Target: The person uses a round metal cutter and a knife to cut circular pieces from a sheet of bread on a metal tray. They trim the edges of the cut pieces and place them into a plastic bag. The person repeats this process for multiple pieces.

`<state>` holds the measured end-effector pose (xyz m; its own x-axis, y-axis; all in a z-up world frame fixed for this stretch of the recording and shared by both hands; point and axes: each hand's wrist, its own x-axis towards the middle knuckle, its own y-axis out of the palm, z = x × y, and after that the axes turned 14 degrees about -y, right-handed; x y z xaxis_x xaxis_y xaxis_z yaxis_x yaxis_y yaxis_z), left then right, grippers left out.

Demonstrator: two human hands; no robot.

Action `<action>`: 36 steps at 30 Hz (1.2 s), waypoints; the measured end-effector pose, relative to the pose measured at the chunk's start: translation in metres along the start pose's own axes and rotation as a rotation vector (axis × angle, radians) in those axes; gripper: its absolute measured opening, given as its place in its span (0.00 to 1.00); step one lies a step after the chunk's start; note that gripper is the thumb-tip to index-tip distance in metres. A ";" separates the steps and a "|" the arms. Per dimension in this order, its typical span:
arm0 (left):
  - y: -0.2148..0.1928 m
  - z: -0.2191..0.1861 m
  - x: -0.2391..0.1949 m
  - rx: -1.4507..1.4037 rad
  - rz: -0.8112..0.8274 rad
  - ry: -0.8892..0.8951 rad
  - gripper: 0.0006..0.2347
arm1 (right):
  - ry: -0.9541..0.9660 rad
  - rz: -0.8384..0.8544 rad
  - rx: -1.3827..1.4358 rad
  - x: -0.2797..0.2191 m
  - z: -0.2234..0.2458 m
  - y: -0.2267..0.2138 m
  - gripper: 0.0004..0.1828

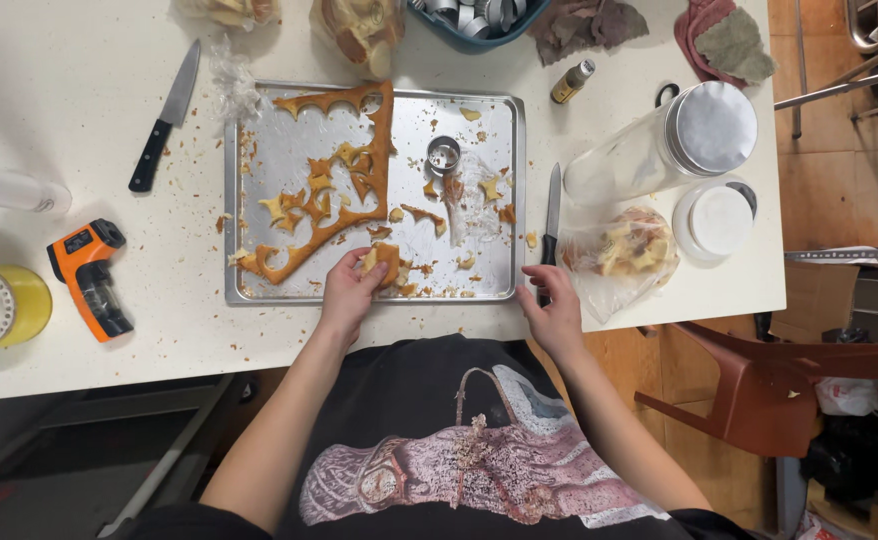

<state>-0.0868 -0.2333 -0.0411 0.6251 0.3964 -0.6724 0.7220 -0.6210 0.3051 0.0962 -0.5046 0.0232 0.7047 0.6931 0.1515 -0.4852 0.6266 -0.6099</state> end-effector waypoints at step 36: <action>0.032 -0.039 -0.018 1.234 -0.213 0.788 0.23 | 0.117 0.165 0.092 0.007 -0.032 -0.030 0.15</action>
<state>-0.0635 -0.2345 0.0073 0.8299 0.5574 0.0248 0.3684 -0.5140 -0.7747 0.1323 -0.5296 0.0177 0.6649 0.7460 -0.0389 -0.6399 0.5419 -0.5450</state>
